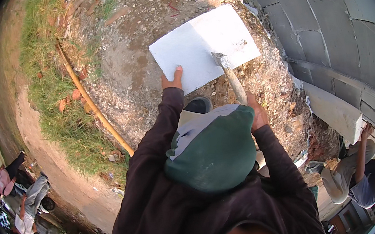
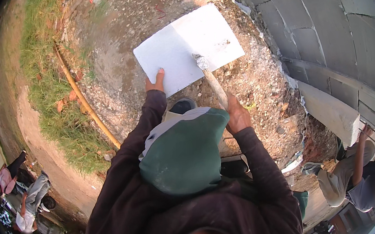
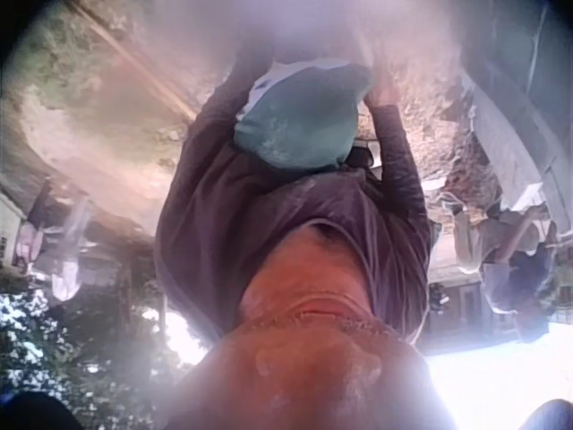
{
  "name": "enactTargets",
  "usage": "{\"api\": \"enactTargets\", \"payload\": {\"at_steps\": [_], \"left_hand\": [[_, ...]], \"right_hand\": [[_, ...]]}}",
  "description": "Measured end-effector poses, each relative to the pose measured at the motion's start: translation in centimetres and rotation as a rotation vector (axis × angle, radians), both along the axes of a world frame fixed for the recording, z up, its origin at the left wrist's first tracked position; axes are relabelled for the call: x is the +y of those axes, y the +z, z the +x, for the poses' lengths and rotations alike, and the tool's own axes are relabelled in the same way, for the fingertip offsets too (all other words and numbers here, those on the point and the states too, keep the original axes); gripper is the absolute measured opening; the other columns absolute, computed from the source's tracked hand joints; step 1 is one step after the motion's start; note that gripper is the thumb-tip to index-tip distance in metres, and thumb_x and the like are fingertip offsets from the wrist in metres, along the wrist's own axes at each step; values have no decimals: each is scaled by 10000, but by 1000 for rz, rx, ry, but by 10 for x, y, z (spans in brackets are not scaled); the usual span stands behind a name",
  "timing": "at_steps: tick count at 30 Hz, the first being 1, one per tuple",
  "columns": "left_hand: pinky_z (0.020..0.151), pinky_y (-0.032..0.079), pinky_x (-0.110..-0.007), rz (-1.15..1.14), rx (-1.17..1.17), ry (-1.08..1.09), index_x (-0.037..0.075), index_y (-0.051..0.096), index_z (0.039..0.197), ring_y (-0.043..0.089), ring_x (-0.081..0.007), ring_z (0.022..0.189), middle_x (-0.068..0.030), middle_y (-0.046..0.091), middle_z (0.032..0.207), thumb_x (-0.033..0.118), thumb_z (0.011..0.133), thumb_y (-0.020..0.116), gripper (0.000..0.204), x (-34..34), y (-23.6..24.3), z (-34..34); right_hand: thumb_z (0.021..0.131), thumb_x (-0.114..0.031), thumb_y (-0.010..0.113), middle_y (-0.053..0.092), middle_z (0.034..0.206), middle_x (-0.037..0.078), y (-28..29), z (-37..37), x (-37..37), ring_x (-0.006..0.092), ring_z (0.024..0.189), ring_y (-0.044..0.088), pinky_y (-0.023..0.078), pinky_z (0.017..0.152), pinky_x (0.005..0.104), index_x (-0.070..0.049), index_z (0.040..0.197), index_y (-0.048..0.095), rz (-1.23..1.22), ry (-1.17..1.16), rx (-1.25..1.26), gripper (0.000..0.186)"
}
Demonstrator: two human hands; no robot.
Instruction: The person scoops mortar from a bucket with a trowel and applies it to a white block, then places the block onto a partially built wall. They repeat this process, breaking a block with a hammer and positioning pieces into the wall structure.
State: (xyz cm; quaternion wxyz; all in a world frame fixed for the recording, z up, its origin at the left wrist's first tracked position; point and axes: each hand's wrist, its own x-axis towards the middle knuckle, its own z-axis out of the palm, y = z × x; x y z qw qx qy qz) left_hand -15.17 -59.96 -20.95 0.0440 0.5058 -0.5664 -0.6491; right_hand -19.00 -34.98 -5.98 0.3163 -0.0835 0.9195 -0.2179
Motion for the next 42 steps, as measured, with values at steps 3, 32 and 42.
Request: {"api": "enactTargets", "payload": {"at_steps": [3,32,42], "left_hand": [[876,447,-333,2,14,-7,-108,398,1248,575,-265,1008,-220,566,1136,375,782,708,739,-2,15,-1],[869,462,-356,-106,-101,-131,-95,451,1210,598,-266,990,-213,599,1107,389,784,705,693,0,4,-9],[833,478,-361,27,-21,-40,-61,481,1170,620,-311,963,-226,614,1080,414,766,704,662,-4,5,-7]], "right_hand": [[877,-362,553,634,910,256,-10,-57,-67,414,827,626,498,725,474,-28,1168,455,-24,56,111,454],[842,-408,576,612,822,323,-18,-114,-72,456,793,617,491,719,474,83,1013,510,-61,209,172,525],[857,-202,609,584,677,131,68,-113,-116,226,586,571,469,563,332,26,973,506,-649,-45,469,275]]}}
